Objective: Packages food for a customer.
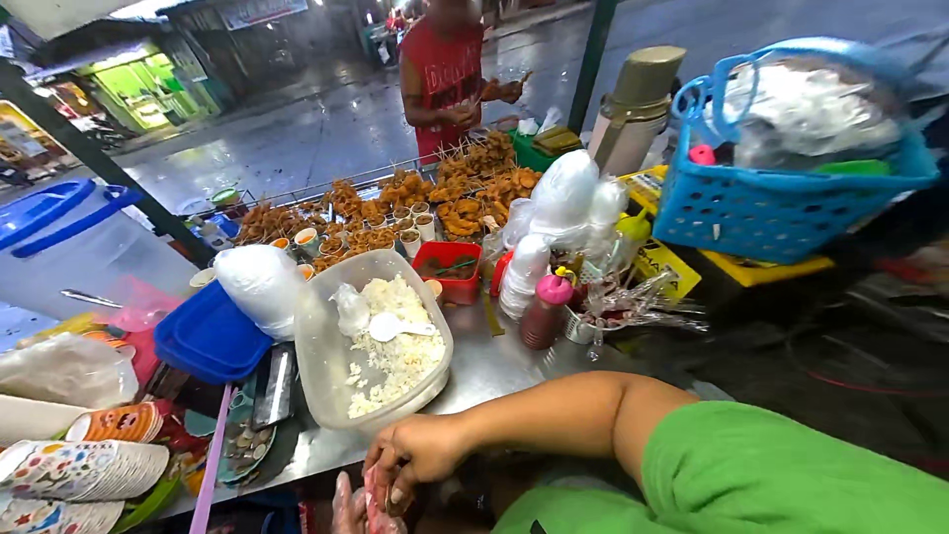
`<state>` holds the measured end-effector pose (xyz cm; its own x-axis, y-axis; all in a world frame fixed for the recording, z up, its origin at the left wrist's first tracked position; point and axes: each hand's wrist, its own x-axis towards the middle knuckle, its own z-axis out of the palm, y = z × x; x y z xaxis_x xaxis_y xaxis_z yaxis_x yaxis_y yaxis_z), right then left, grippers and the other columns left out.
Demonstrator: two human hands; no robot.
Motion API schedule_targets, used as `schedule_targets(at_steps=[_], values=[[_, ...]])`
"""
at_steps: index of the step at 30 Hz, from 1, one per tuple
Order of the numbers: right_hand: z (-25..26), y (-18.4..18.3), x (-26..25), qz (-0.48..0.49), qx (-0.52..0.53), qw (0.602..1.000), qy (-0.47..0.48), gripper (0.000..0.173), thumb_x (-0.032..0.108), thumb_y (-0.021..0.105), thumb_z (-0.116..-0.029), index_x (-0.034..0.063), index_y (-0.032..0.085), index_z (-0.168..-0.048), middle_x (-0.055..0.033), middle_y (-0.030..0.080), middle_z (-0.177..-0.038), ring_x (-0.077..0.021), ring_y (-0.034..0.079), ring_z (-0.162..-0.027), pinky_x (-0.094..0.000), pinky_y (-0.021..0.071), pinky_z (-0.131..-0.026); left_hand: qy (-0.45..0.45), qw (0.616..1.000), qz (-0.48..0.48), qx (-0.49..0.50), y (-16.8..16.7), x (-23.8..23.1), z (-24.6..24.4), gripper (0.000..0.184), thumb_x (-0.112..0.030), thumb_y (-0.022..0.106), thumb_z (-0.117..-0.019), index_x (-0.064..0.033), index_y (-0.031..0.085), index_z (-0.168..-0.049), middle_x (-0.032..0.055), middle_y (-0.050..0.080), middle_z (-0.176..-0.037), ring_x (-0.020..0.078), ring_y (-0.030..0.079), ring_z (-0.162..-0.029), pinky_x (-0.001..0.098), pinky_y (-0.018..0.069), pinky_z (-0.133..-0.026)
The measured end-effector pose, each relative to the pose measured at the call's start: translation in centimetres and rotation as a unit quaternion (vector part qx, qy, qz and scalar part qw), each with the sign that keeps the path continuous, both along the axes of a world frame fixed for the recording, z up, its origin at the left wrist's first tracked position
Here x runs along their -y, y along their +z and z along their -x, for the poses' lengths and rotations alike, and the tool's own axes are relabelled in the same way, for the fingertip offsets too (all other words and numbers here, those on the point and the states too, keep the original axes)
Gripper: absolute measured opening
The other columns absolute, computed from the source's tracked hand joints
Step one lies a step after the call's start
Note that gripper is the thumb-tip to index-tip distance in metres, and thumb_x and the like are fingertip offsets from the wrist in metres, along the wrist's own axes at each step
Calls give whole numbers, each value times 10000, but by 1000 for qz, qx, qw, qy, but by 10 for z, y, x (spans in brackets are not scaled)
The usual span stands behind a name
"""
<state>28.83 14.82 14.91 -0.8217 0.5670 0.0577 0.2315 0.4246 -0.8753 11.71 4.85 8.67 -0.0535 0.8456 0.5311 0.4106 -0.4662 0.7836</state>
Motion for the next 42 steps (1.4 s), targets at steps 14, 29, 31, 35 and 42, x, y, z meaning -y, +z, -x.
schedule_targets(at_steps=[14,29,31,35,42], values=[[-104,65,-66,-68,-130,977,-155,145,-27,649,-945,-87,740,-1040,-172,722,-1125,-148,652,-1104,-309,495,-1019,51,993,-54,-94,35,-37,-12,683,-76,667,-882,238,357,-1403,346,557,-1247,119,653,-994,207,548,-819],[-124,40,-82,-127,-141,956,-225,169,43,676,-943,-65,765,-1038,-225,699,-1200,-221,601,-1243,-312,453,-1083,109,950,126,-265,62,-152,-12,521,-136,671,-961,76,533,-1416,369,536,-1385,520,604,-1183,629,479,-999],[-126,39,-84,-145,-129,953,-234,184,73,673,-953,-42,774,-1056,-221,700,-1215,-242,592,-1270,-335,446,-1098,101,894,235,-369,58,-158,-21,445,-265,604,-1020,-15,615,-1388,282,605,-1375,485,584,-1259,653,414,-1073],[-130,38,-92,-148,-137,944,-263,180,68,659,-960,-27,775,-1059,-128,739,-1063,-136,626,-1106,-285,479,-997,88,857,283,-422,62,-163,-24,430,-343,565,-1041,-87,645,-1377,197,646,-1363,412,588,-1290,619,400,-1103],[-125,29,-94,-114,-154,932,-306,149,49,681,-951,1,778,-1054,-90,733,-1027,-113,627,-1030,-282,501,-941,84,827,330,-447,66,-168,-27,439,-416,559,-1034,-158,660,-1374,118,677,-1341,336,602,-1288,586,411,-1098]])
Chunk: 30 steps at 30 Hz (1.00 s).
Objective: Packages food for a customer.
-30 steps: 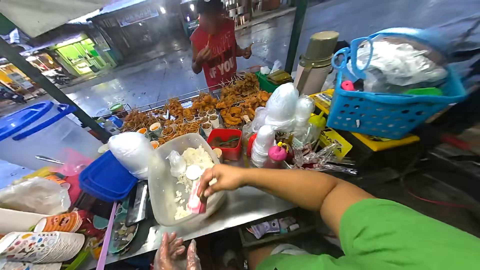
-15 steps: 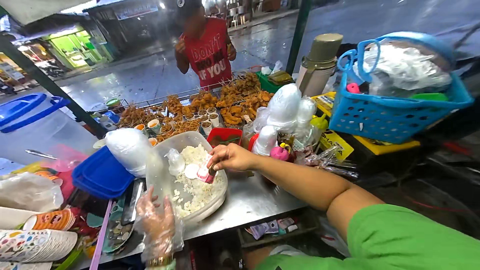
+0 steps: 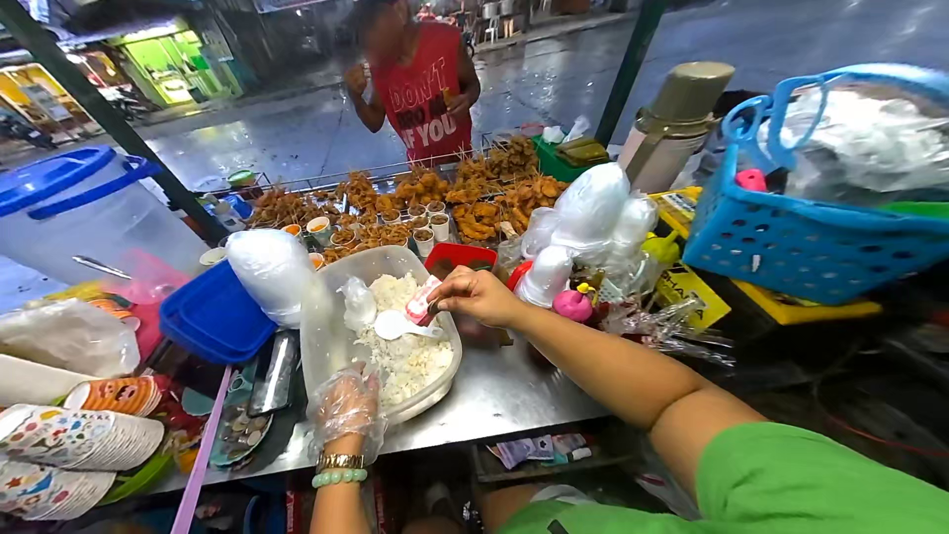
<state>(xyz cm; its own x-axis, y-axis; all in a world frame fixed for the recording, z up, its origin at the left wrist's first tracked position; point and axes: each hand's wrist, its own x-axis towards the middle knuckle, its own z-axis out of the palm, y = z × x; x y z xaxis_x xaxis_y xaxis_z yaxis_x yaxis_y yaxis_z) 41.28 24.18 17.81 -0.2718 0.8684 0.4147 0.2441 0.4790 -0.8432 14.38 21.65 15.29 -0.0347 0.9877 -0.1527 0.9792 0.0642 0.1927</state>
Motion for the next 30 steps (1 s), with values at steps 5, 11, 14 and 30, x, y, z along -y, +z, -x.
schedule_targets(at_steps=[5,11,14,30], values=[[-2,-12,1,39,-33,999,-15,185,40,632,-983,-33,740,-1115,-108,723,-1075,-66,675,-969,-233,555,-900,-7,1000,-7,5,-3,0,2,430,-412,559,-1035,-150,671,-1357,127,692,-1309,345,620,-1260,604,425,-1079],[-15,-20,-13,115,-171,974,-99,281,-8,695,-939,14,650,-1216,-57,711,-926,-69,634,-736,-253,544,-704,-5,1000,-9,3,-3,-1,2,422,-416,552,-1039,-166,673,-1357,116,693,-1310,336,619,-1261,585,432,-1077],[-23,-27,-18,148,-226,954,-130,207,-11,705,-937,18,651,-1135,-54,718,-872,-84,652,-708,-246,545,-651,-5,1000,-14,5,-6,-3,3,418,-418,549,-1039,-167,681,-1346,106,700,-1299,329,627,-1250,591,437,-1069],[-3,-52,-5,285,-363,872,-162,165,1,678,-969,-67,682,-1120,-105,732,-944,-135,710,-771,-270,610,-716,-9,1000,-1,17,-7,-4,3,427,-423,539,-1043,-154,676,-1345,122,691,-1306,338,609,-1270,596,411,-1094]])
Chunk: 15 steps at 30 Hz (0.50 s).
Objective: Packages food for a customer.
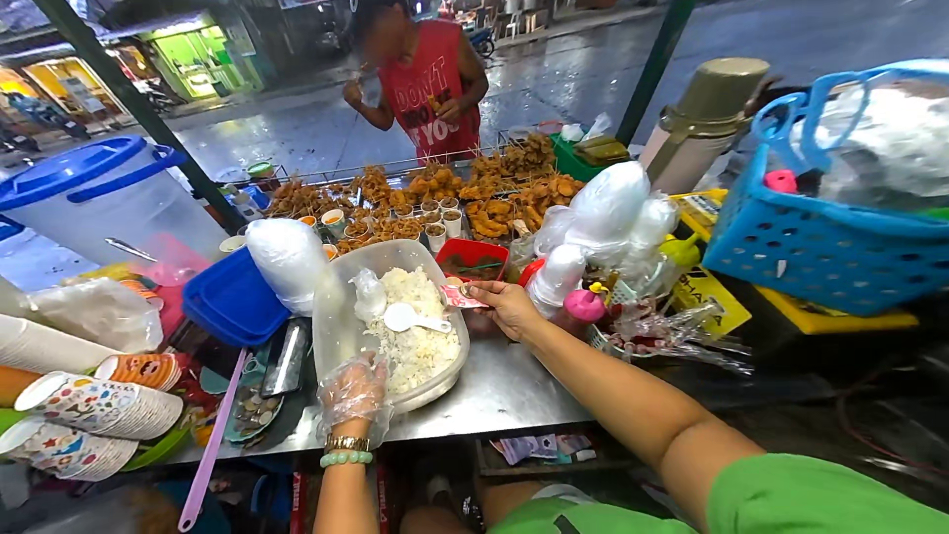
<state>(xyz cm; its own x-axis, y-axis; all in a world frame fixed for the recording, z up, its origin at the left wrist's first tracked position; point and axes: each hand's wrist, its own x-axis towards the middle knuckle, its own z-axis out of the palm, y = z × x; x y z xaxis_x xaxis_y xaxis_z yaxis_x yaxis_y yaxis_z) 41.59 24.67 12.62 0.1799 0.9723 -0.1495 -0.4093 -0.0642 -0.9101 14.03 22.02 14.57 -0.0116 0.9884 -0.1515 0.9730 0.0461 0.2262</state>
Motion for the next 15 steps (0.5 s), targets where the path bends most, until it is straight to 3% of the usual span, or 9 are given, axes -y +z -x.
schedule_targets(at_steps=[4,8,15], values=[[-1,3,0,-5,-18,1000,-14,149,13,626,-1007,-91,670,-1104,-115,729,-931,-142,713,-765,-275,613,-730,-2,1000,1,3,-1,0,1,428,-417,540,-1040,-152,675,-1348,123,694,-1300,341,612,-1266,597,411,-1094],[-2,2,0,-29,-62,998,-7,358,201,438,-1122,-82,654,-1155,-144,731,-997,-184,724,-827,-317,610,-792,0,1000,7,-4,1,-1,0,421,-416,532,-1044,-168,672,-1354,115,693,-1306,334,610,-1270,596,408,-1096],[-7,4,-4,-15,-25,1000,8,522,353,322,-1143,-28,677,-1191,-107,726,-1054,-146,685,-865,-291,553,-795,-5,1000,9,-3,2,-1,1,425,-416,526,-1048,-168,664,-1364,109,688,-1316,319,607,-1278,578,402,-1108]])
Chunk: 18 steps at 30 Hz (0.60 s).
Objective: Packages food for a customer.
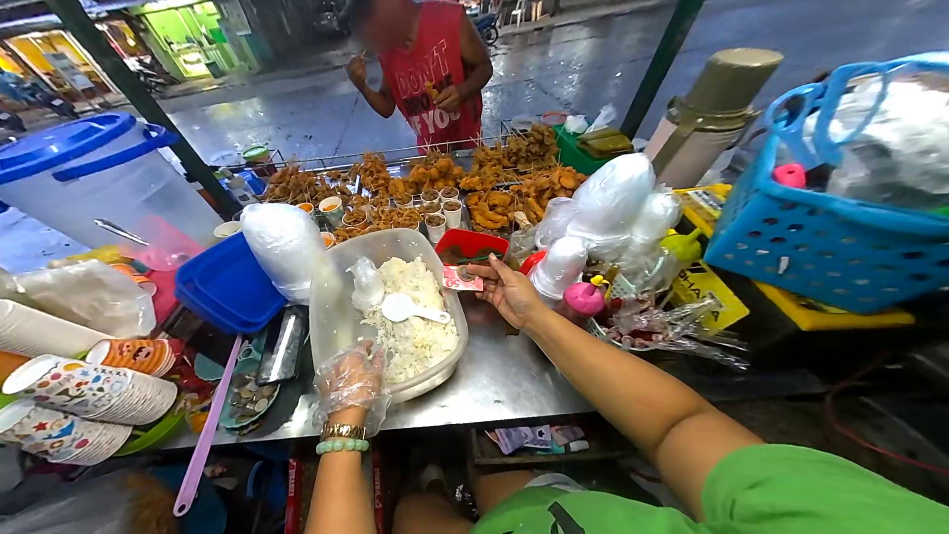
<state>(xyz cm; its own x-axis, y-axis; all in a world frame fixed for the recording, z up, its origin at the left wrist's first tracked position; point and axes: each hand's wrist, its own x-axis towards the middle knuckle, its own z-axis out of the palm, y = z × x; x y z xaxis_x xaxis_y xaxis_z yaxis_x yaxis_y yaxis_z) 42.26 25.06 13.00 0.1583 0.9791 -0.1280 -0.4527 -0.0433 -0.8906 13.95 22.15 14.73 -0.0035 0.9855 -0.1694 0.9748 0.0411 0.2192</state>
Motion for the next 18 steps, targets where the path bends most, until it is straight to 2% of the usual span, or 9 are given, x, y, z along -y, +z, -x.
schedule_targets(at_steps=[2,5,11,14,16,18], values=[[-2,0,-3,6,22,1000,4,545,386,308,-1141,5,696,-1185,-84,731,-1049,-123,668,-838,-270,531,-756,-1,1000,-2,-2,0,0,0,422,-413,525,-1047,-167,668,-1359,106,692,-1310,318,611,-1273,579,408,-1101],[-6,-1,-6,6,48,999,13,563,412,290,-1139,21,686,-1224,-69,727,-1069,-108,655,-849,-267,515,-760,-3,1000,0,9,0,0,1,427,-406,532,-1048,-142,669,-1353,127,688,-1309,330,608,-1272,587,403,-1106],[-10,6,-14,7,79,997,-1,509,399,352,-1132,46,714,-1191,-16,695,-943,-70,589,-745,-226,472,-690,0,1000,13,2,2,-1,-1,441,-422,521,-1052,-156,651,-1378,111,679,-1332,314,596,-1292,566,392,-1119],[-12,17,-18,-3,110,994,-12,519,438,360,-1124,80,731,-1182,18,681,-929,-48,530,-700,-211,433,-654,2,1000,16,-3,1,-2,-1,439,-428,522,-1049,-165,657,-1372,101,687,-1319,312,604,-1282,570,403,-1109],[-12,30,-21,-17,129,991,-19,540,460,336,-1124,93,725,-1199,25,709,-1002,-36,556,-755,-219,452,-702,5,1000,14,1,1,-2,-1,431,-424,530,-1046,-166,662,-1366,99,690,-1315,311,609,-1275,574,406,-1106],[-13,44,-27,-35,139,989,-33,525,418,332,-1131,68,714,-1210,-8,729,-1142,-69,612,-939,-282,465,-832,2,1000,9,12,0,-2,0,427,-410,542,-1045,-152,664,-1362,114,689,-1312,325,609,-1272,590,403,-1103]])
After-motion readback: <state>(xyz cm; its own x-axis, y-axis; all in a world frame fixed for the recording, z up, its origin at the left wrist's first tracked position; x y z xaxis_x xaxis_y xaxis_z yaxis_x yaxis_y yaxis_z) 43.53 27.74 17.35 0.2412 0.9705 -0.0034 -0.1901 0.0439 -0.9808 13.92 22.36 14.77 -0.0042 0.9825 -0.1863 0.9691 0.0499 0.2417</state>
